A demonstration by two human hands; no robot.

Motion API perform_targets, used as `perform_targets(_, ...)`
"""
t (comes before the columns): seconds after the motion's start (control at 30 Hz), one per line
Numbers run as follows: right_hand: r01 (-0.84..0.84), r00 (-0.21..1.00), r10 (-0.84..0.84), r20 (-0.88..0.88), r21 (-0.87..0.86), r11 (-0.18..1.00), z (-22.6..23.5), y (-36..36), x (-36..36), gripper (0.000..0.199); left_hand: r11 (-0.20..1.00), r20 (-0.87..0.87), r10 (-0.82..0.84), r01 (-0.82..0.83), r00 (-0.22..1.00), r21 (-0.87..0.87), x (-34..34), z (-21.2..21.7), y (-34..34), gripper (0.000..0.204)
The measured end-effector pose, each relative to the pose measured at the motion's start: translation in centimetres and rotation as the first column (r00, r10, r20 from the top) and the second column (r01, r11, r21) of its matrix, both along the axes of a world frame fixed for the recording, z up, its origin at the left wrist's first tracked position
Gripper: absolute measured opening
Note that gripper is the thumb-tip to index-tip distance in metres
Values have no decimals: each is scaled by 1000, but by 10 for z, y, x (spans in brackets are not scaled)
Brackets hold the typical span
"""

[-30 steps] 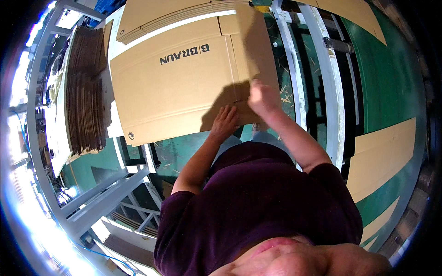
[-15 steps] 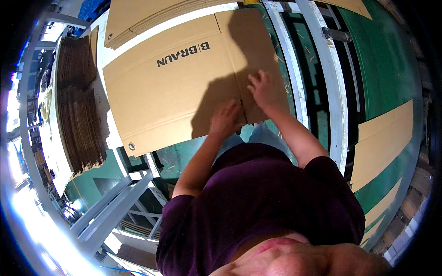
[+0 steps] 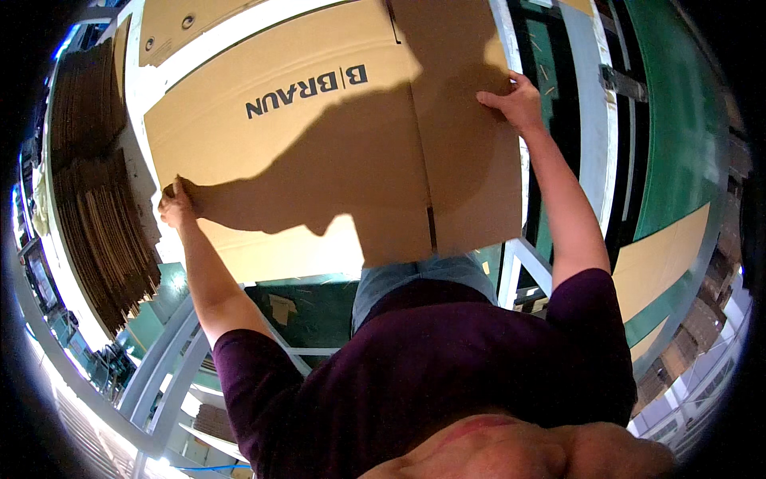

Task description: The person folds flat cardboard sheets labeled 'B. BRAUN' on a conveyor belt. They repeatedly pick up sheets, fold them along pre-scored lines, and place them onto a stack. Another person is visible in the background handling similar cardboard sheets.

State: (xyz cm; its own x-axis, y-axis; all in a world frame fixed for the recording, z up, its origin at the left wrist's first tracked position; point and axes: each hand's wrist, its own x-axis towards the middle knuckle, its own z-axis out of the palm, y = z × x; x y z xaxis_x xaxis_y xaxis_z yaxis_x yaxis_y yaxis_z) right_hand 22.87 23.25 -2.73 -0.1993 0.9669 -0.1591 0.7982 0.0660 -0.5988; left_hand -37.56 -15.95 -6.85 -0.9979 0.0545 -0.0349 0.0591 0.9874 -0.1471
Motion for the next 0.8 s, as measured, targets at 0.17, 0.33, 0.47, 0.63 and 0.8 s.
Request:
perform_targets(0.17, -124, 988, 139, 73, -182, 975, 40, 20, -13, 72, 999, -74, 15, -12, 997, 41, -72, -9, -65, 69)
perform_targets(0.33, -133, 980, 45, -193, -474, 871, 55, 25, -11, 66, 553, 243, 40, -223, 969, 803, -64, 13, -65, 69)
perform_targets(0.47, -130, 917, -157, -367, -646, 752, 36, 26, -9, 67, 529, 513, 162, -514, 843, 675, -68, 16, -68, 74)
perform_targets(0.63, -4, 975, -108, -193, -505, 863, 18, 16, -29, 71, 986, -82, 165, -164, 983, 16, -76, -7, -76, 97)
perform_targets(0.8, -27, 981, -42, -187, -355, 935, 13, 8, -37, 71, 957, -114, 291, -289, 950, 35, -51, 7, -39, 96)
